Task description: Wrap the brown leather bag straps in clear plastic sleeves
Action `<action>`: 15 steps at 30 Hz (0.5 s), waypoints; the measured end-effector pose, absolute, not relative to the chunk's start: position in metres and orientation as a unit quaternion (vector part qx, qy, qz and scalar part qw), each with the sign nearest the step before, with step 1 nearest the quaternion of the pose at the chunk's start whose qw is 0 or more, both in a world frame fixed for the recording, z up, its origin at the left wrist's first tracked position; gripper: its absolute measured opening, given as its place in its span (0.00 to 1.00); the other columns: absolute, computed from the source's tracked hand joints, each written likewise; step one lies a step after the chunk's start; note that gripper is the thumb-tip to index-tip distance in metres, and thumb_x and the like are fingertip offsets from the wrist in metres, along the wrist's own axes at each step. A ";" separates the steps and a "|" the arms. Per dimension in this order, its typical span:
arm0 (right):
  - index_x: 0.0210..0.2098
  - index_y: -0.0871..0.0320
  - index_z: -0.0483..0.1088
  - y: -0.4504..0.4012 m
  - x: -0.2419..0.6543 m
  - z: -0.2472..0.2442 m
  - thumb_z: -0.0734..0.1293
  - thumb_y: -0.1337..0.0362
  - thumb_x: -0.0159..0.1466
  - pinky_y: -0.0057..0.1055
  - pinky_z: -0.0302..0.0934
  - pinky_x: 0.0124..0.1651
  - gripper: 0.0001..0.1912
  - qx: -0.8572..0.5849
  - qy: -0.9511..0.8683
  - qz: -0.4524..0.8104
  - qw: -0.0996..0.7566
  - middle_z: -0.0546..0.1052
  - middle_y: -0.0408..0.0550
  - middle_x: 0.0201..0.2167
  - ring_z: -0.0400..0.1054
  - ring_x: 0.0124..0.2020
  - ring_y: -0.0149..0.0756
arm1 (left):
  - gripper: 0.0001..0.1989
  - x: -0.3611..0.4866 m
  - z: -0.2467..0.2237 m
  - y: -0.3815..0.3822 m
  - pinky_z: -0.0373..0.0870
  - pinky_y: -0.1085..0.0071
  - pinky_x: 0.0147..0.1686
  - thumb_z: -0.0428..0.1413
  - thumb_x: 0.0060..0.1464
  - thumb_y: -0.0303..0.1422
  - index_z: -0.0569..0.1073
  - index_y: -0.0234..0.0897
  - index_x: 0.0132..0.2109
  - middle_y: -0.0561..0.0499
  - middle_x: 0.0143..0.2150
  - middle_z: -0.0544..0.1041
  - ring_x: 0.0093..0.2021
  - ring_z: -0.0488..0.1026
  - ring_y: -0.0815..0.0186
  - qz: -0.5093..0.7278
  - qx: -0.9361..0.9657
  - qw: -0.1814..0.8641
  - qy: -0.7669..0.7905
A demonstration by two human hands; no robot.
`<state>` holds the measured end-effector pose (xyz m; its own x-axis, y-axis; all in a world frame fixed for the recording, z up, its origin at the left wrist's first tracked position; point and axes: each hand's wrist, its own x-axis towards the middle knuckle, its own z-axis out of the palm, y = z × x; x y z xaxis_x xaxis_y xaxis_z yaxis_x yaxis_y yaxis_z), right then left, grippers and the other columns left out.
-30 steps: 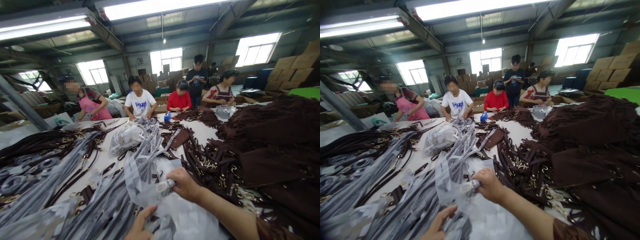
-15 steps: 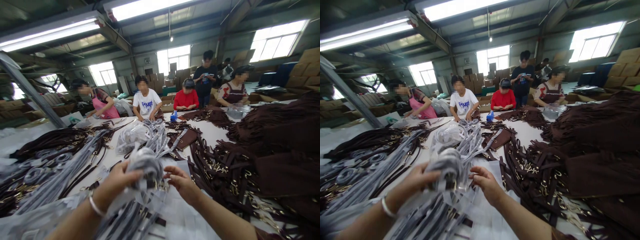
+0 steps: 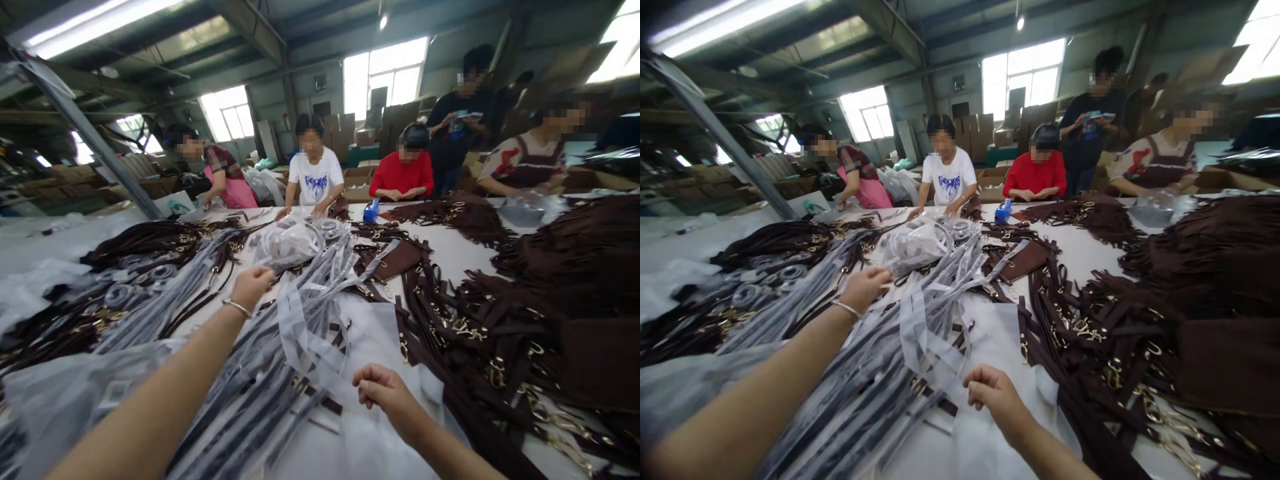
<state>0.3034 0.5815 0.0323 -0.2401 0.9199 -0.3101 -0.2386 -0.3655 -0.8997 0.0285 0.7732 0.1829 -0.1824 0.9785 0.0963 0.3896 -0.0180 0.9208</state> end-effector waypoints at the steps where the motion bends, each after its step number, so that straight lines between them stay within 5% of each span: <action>1: 0.31 0.60 0.74 0.574 0.306 0.026 0.67 0.61 0.52 0.30 0.54 0.31 0.10 -0.471 -0.384 0.683 0.404 0.72 0.44 0.22 0.63 0.25 0.32 | 0.09 0.026 0.153 0.743 0.72 0.66 0.29 0.60 0.41 0.35 0.75 0.32 0.27 0.51 0.22 0.73 0.24 0.71 0.65 0.404 0.567 0.339 0.633; 7: 0.28 0.57 0.72 0.534 0.316 -0.010 0.64 0.59 0.53 0.32 0.56 0.32 0.09 -0.569 -0.449 0.615 0.311 0.70 0.44 0.22 0.65 0.26 0.36 | 0.07 0.014 0.054 0.566 0.70 0.61 0.30 0.57 0.45 0.33 0.76 0.43 0.22 0.51 0.23 0.75 0.27 0.73 0.58 0.230 0.628 0.391 0.632; 12: 0.29 0.56 0.71 0.509 0.301 -0.018 0.62 0.62 0.57 0.33 0.58 0.34 0.07 -0.565 -0.515 0.581 0.279 0.69 0.44 0.23 0.65 0.28 0.37 | 0.13 -0.044 0.050 0.556 0.67 0.61 0.55 0.54 0.53 0.38 0.77 0.42 0.44 0.46 0.48 0.77 0.52 0.72 0.53 0.164 0.730 0.203 0.632; 15: 0.30 0.55 0.71 0.498 0.288 -0.005 0.61 0.64 0.59 0.33 0.58 0.34 0.07 -0.537 -0.586 0.554 0.248 0.69 0.44 0.24 0.64 0.28 0.37 | 0.34 -0.092 0.048 0.599 0.49 0.50 0.65 0.58 0.49 0.43 0.65 0.31 0.61 0.35 0.66 0.60 0.67 0.53 0.42 0.148 0.685 0.135 0.700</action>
